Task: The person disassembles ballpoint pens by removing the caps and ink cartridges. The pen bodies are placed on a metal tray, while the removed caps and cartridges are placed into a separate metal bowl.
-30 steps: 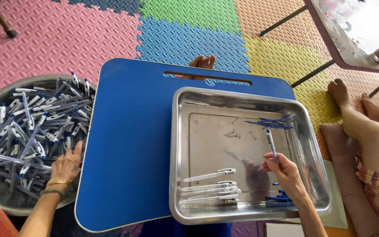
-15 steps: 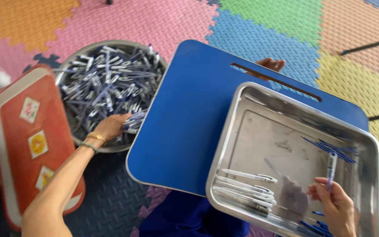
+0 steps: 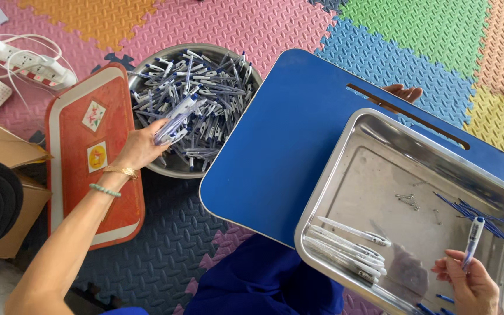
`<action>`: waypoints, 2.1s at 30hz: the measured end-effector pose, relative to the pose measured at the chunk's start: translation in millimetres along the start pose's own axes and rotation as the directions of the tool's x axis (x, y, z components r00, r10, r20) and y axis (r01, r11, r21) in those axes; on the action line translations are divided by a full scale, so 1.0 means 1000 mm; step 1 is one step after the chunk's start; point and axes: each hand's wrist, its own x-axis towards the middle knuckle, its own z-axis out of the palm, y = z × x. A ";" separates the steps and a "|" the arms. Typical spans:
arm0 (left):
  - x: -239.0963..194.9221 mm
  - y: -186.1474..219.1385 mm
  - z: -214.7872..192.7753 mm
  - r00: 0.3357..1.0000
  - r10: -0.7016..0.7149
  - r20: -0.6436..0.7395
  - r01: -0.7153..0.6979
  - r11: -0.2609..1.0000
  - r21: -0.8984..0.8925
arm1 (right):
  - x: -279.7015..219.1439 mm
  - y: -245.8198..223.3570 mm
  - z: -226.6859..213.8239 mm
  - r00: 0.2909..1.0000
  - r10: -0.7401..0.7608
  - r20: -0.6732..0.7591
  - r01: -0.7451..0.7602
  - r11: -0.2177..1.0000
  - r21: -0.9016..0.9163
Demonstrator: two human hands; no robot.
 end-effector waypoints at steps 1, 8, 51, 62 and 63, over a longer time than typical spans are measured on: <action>-0.011 0.015 -0.011 1.000 -0.028 -0.002 0.028 0.996 -0.089 | 0.001 0.003 -0.002 1.000 -0.003 0.020 0.003 1.000 0.021; -0.047 0.203 -0.019 0.985 0.167 0.037 -0.156 0.964 -0.215 | 0.002 0.009 -0.003 0.999 -0.032 0.016 0.030 0.993 0.110; -0.002 0.233 0.093 0.998 0.052 0.026 -0.035 0.894 -0.447 | 0.127 -0.024 0.017 0.996 -0.008 -0.086 -0.008 0.984 -0.177; -0.034 0.270 0.080 0.995 0.043 -0.092 -0.100 0.586 -0.804 | 0.194 -0.002 0.062 0.986 -0.099 -0.136 0.027 0.890 -0.455; -0.038 0.275 0.077 0.993 0.055 -0.100 -0.114 0.523 -0.845 | 0.194 -0.003 0.065 0.983 -0.113 -0.142 0.034 0.883 -0.468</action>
